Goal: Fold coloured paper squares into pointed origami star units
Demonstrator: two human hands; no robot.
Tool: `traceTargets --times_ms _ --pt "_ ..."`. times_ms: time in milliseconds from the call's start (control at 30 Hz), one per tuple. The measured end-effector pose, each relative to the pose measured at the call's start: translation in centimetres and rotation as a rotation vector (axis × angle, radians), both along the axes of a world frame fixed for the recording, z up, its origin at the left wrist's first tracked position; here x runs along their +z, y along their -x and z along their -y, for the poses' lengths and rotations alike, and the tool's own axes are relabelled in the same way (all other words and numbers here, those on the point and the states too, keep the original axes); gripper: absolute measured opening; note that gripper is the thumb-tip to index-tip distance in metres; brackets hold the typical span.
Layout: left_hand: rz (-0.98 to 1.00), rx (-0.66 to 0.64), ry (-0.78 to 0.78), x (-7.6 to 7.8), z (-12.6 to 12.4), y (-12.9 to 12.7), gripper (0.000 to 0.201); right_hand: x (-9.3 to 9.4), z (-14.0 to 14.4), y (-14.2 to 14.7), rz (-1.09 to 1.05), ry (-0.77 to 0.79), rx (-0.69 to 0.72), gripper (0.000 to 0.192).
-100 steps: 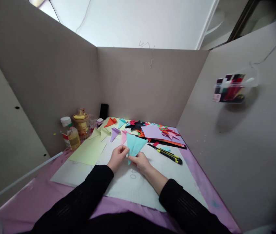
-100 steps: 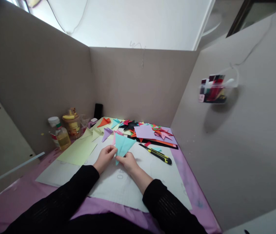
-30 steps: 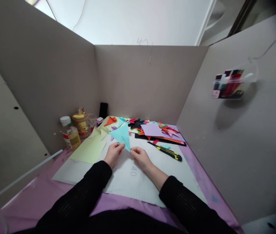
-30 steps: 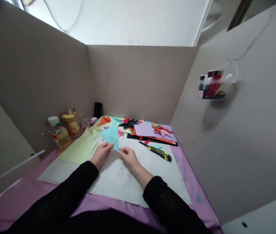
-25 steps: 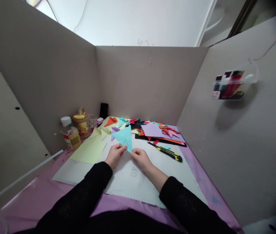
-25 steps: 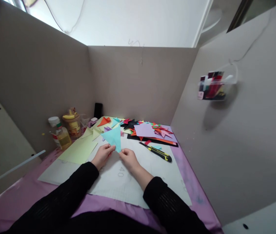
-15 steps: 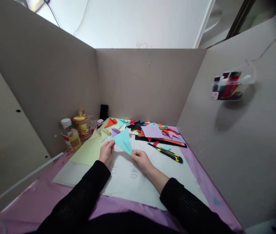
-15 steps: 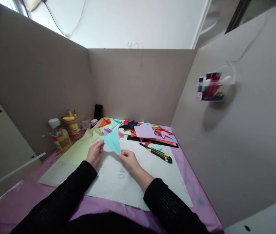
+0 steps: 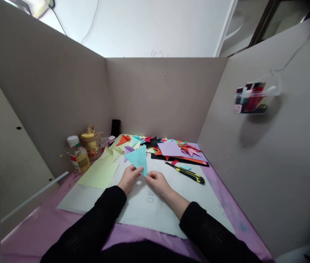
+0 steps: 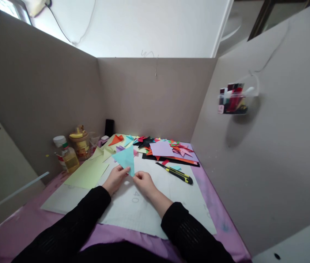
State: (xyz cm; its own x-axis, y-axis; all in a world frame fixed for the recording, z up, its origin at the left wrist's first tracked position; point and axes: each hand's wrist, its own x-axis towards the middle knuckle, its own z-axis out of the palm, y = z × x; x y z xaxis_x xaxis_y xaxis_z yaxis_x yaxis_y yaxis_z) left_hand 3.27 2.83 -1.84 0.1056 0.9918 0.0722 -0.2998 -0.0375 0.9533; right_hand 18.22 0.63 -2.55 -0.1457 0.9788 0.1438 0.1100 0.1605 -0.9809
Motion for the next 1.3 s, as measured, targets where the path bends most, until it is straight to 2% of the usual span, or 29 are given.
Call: traceTargets --times_ms 200,267,433,500,567,700,800,867,933,1067,1167,1233,1300 --pt "0.029 0.173 0.001 -0.5 -1.1 1.0 0.035 -0.6 -0.1 0.0 0.021 0.008 0.004 0.015" --pt "-0.003 0.181 -0.003 -0.4 -1.3 1.3 0.034 -0.8 -0.3 0.0 -0.009 -0.009 -0.005 0.015" --pt "-0.234 -0.075 -0.058 -0.1 -0.2 0.7 0.031 -0.7 -0.9 -0.2 -0.252 -0.066 -0.005 0.020" --pt "-0.265 -0.164 -0.063 0.2 0.4 0.2 0.032 -0.7 -1.0 -0.3 -0.289 -0.049 -0.012 0.021" --pt "-0.255 -0.191 -0.071 0.4 0.7 0.0 0.035 -0.8 -1.1 -0.4 -0.279 -0.016 -0.040 0.021" --pt "-0.157 -0.012 -0.089 0.8 0.4 0.5 0.041 -0.3 -1.0 -0.6 -0.291 0.058 -0.012 0.012" --pt "-0.092 0.091 -0.054 1.0 -0.2 1.3 0.045 0.7 -0.9 -1.0 -0.312 0.149 0.092 0.019" --pt "-0.079 0.101 -0.030 1.1 -0.5 1.6 0.044 1.4 -0.9 -1.4 -0.294 0.182 0.106 0.025" --pt "-0.089 0.081 -0.013 1.2 -0.5 1.6 0.043 1.9 -1.1 -2.1 -0.265 0.174 0.048 0.030" --pt "-0.129 -0.073 0.054 1.4 0.0 1.4 0.048 2.1 -1.6 -3.5 -0.173 0.125 -0.064 0.033" --pt "-0.078 -0.185 0.112 1.3 0.3 1.3 0.053 2.0 -1.8 -4.2 -0.042 0.043 -0.005 0.029" --pt "-0.034 -0.202 0.123 1.1 0.3 1.2 0.057 1.9 -1.8 -4.2 0.031 -0.010 0.075 0.025" --pt "-0.018 -0.181 0.117 0.7 0.2 1.1 0.062 1.9 -1.6 -4.0 0.114 -0.095 0.097 0.021"
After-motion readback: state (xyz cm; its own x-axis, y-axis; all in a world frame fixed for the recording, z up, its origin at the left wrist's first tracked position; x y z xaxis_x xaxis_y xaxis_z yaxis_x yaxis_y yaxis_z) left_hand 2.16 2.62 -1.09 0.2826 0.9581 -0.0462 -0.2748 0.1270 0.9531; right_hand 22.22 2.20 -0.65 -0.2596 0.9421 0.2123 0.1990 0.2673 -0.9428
